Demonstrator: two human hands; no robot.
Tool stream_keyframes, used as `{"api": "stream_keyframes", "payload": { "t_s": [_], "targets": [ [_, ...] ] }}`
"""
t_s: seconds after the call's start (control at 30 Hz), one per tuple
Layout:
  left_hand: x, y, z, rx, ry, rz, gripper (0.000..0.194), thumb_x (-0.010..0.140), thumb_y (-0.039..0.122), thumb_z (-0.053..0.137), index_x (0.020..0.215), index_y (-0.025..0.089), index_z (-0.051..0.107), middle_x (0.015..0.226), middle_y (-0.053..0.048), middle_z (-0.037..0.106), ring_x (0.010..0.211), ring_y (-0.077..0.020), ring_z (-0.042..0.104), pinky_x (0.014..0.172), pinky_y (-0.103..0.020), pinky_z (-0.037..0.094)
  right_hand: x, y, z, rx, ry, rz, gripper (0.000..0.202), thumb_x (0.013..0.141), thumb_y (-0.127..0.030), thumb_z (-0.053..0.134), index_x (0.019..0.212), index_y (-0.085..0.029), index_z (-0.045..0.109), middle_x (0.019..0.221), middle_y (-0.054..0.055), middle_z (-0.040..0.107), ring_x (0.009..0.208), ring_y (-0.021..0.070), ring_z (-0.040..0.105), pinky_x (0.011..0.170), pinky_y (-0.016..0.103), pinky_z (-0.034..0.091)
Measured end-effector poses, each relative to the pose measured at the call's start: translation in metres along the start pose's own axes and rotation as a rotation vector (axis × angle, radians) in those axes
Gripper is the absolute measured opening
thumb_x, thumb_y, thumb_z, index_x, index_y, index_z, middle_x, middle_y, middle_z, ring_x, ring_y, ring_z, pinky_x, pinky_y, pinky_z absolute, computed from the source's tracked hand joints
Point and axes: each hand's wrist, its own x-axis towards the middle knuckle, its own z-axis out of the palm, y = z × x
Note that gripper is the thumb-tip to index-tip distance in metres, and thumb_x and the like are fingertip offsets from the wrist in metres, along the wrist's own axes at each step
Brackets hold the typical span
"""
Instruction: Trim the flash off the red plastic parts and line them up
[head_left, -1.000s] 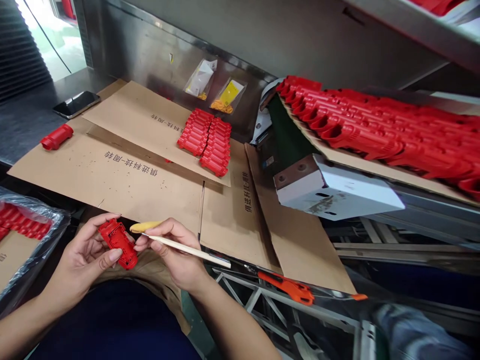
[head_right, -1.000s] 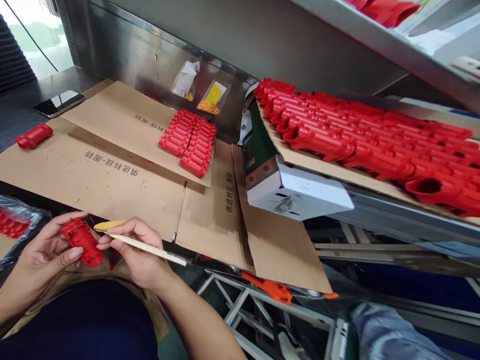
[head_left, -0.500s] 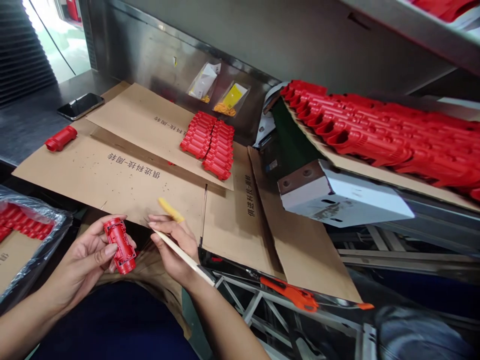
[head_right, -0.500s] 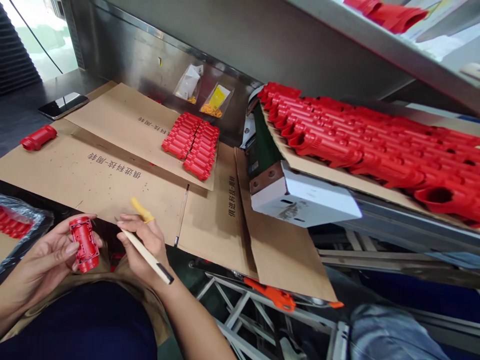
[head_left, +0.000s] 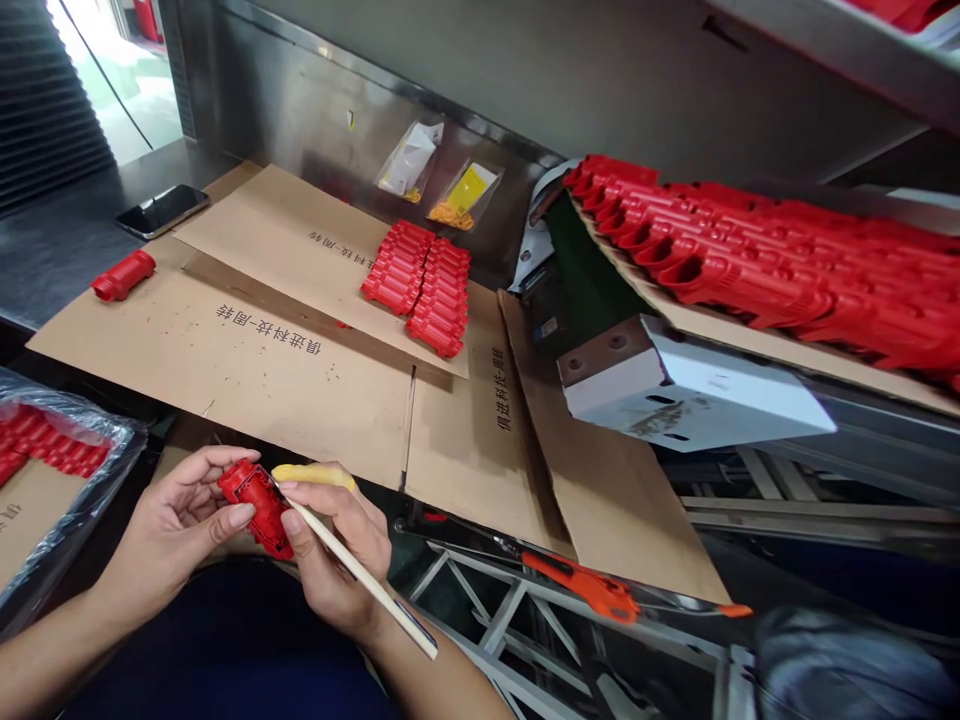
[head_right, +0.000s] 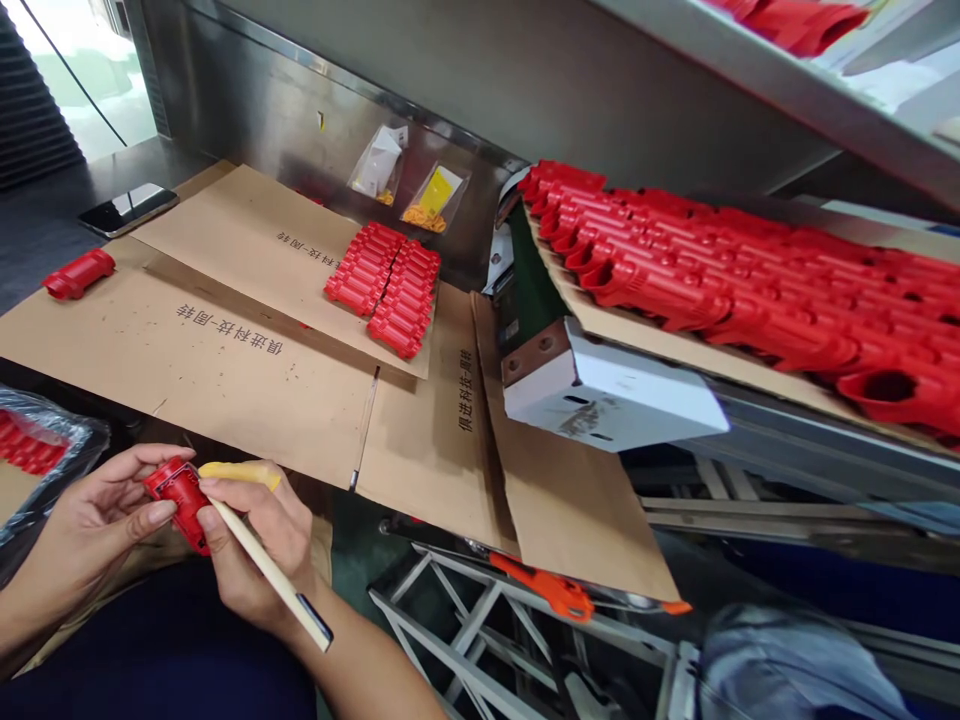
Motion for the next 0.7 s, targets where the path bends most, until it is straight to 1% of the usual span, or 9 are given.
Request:
{"api": "stream_keyframes", "payload": {
  "t_s": [0.13, 0.4, 0.7],
  "targets": [
    [-0.0007, -0.0007, 0.0003, -0.014, 0.001, -0.006, 0.047, 0.082, 0.041, 0.096, 0.120, 0.022, 0.078, 0.101, -0.008, 0.080, 0.088, -0.0210, 0.074, 0.079, -0.023, 0.060, -0.0009, -0.0006, -0.0001, 0.003, 0.009, -0.025, 0.021, 0.108, -0.022, 0.062, 0.127, -0.019, 0.072, 0.113, 0.014, 0.081, 0.103, 0.0249, 0.078, 0.087, 0.041, 0.068],
    [-0.0007, -0.0009, 0.0024, -0.022, -0.005, -0.014, 0.049, 0.081, 0.042, 0.096, 0.121, 0.021, 0.077, 0.098, -0.009, 0.080, 0.087, -0.0221, 0.074, 0.078, -0.025, 0.060, -0.0053, -0.0018, 0.0000, 0.002, 0.022, -0.011, 0.021, 0.108, -0.023, 0.063, 0.127, -0.020, 0.073, 0.113, 0.013, 0.081, 0.103, 0.0254, 0.079, 0.087, 0.042, 0.069],
    [-0.0016, 0.0000, 0.0045, -0.039, 0.001, -0.021, 0.047, 0.080, 0.041, 0.097, 0.119, 0.023, 0.078, 0.095, -0.007, 0.079, 0.085, -0.0205, 0.074, 0.076, -0.022, 0.060, -0.0083, -0.0023, 0.0001, -0.015, 0.025, 0.006, 0.022, 0.107, -0.020, 0.063, 0.127, -0.020, 0.073, 0.114, 0.013, 0.080, 0.104, 0.0252, 0.078, 0.088, 0.042, 0.068]
  ]
}}
